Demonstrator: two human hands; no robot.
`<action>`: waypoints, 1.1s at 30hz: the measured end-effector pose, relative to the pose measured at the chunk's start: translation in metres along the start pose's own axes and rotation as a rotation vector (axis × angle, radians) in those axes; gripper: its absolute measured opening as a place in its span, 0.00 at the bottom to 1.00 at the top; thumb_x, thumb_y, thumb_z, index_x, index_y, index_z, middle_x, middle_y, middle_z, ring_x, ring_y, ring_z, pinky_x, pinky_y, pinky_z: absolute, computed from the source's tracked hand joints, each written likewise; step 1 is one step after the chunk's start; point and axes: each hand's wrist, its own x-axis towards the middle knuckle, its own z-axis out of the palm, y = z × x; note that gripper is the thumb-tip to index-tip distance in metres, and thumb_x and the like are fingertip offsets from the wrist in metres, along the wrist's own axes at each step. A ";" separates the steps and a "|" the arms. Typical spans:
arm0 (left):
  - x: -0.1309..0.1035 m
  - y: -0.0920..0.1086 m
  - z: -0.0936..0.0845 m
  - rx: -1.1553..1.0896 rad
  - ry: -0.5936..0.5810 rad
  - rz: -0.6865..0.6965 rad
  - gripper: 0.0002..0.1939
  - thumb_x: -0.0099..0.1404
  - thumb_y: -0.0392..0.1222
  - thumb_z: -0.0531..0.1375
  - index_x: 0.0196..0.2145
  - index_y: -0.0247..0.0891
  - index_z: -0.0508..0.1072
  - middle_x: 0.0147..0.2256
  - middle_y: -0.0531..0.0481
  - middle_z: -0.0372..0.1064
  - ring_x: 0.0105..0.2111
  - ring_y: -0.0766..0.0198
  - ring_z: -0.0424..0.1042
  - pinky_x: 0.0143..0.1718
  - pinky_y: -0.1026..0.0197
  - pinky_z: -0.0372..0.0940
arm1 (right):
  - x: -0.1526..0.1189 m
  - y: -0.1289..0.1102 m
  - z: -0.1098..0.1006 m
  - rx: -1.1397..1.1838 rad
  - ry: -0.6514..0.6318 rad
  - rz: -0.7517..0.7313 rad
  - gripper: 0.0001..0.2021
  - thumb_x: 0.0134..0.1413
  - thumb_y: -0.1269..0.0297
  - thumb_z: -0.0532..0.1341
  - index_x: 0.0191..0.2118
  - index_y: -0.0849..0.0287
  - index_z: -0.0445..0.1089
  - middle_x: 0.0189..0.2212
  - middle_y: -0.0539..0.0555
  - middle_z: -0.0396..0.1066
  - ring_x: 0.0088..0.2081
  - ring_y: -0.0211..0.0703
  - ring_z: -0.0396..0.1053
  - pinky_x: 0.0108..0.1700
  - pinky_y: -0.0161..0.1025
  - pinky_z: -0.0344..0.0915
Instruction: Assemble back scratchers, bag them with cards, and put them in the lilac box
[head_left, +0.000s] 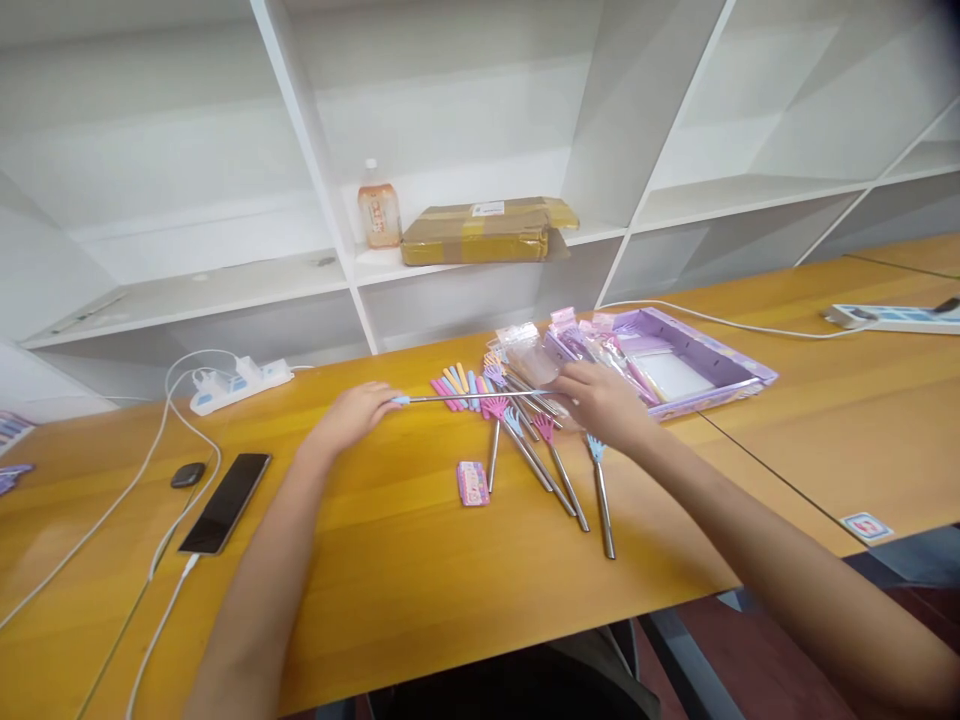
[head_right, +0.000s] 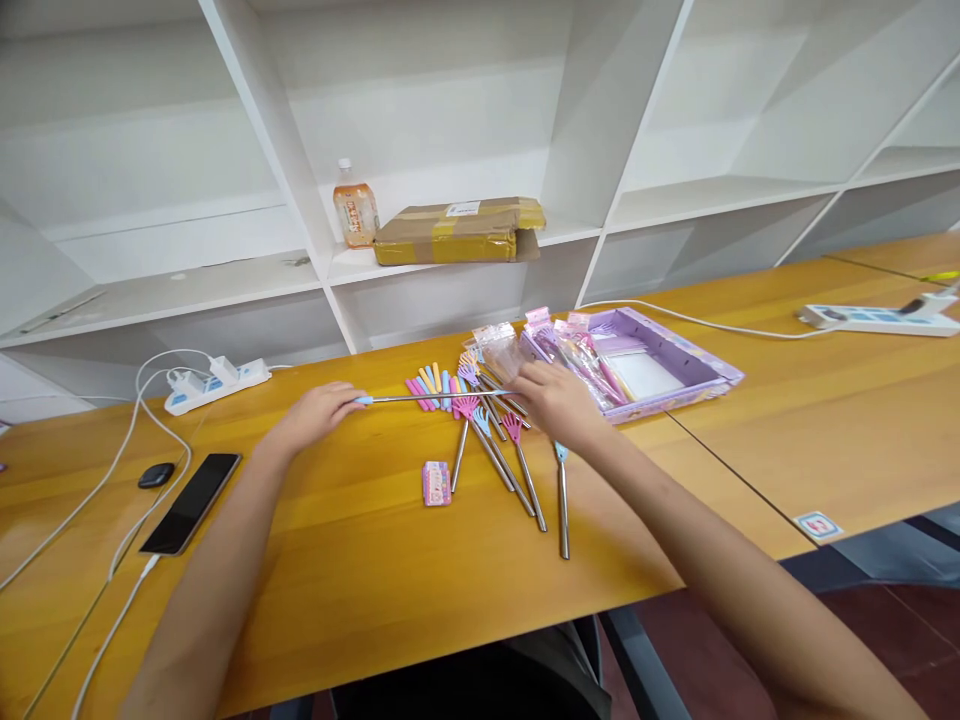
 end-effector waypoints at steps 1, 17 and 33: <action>-0.005 -0.012 -0.006 0.019 0.048 -0.017 0.23 0.83 0.54 0.48 0.53 0.44 0.81 0.49 0.42 0.80 0.50 0.50 0.77 0.53 0.50 0.69 | -0.009 0.020 -0.009 -0.014 0.020 0.026 0.15 0.76 0.61 0.56 0.40 0.54 0.79 0.34 0.57 0.75 0.38 0.48 0.69 0.42 0.43 0.59; -0.028 -0.043 -0.028 -0.097 0.146 -0.219 0.18 0.79 0.55 0.56 0.52 0.43 0.80 0.52 0.44 0.81 0.51 0.51 0.79 0.55 0.51 0.70 | -0.100 0.099 -0.087 -0.099 0.233 0.347 0.14 0.65 0.45 0.65 0.40 0.48 0.80 0.36 0.58 0.79 0.37 0.50 0.74 0.40 0.45 0.67; -0.035 0.031 -0.070 0.008 0.414 -0.154 0.12 0.77 0.53 0.62 0.42 0.42 0.78 0.43 0.48 0.82 0.43 0.55 0.79 0.47 0.56 0.70 | -0.007 0.035 -0.062 0.016 0.309 0.201 0.12 0.70 0.54 0.64 0.37 0.53 0.79 0.32 0.57 0.75 0.37 0.49 0.71 0.42 0.45 0.67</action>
